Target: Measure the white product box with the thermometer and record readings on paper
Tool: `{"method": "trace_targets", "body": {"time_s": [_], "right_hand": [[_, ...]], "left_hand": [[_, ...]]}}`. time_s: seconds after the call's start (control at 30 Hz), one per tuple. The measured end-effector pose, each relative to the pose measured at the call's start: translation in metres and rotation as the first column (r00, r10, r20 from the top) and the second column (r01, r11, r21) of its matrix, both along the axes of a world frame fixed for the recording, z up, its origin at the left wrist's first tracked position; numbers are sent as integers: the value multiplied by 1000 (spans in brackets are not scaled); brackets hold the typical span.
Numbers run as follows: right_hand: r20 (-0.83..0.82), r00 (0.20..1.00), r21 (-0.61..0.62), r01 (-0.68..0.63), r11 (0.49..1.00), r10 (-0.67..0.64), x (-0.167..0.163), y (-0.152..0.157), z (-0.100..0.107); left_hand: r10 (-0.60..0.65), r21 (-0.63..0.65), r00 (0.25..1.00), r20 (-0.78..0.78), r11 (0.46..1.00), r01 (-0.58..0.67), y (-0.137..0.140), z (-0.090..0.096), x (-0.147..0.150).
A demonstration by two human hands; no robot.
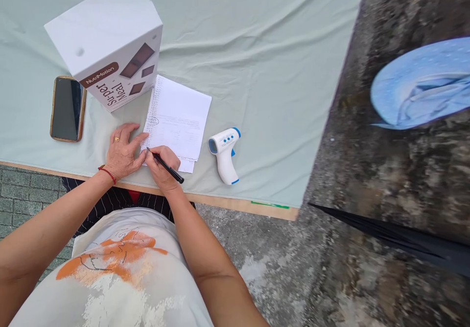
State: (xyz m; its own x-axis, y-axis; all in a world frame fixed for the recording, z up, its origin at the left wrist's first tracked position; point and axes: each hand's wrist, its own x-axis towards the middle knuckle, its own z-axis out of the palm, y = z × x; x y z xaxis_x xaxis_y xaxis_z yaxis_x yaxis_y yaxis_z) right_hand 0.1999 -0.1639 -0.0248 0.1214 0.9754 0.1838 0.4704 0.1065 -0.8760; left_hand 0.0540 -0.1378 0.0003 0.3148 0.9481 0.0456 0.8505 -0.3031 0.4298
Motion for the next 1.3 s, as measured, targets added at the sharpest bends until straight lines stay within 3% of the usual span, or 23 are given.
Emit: {"method": "trace_targets", "body": {"time_s": [0.53,1.3], "right_hand": [[-62,997,-34,41,999,-43,0,0,0],[-18,1000,-32,25,999,-26,0,0,0]], "left_hand": [[-1,18,1000,-14,1000,1,1,1,0],[-2,22,1000,-11,1000,2,1,0,0]]}}
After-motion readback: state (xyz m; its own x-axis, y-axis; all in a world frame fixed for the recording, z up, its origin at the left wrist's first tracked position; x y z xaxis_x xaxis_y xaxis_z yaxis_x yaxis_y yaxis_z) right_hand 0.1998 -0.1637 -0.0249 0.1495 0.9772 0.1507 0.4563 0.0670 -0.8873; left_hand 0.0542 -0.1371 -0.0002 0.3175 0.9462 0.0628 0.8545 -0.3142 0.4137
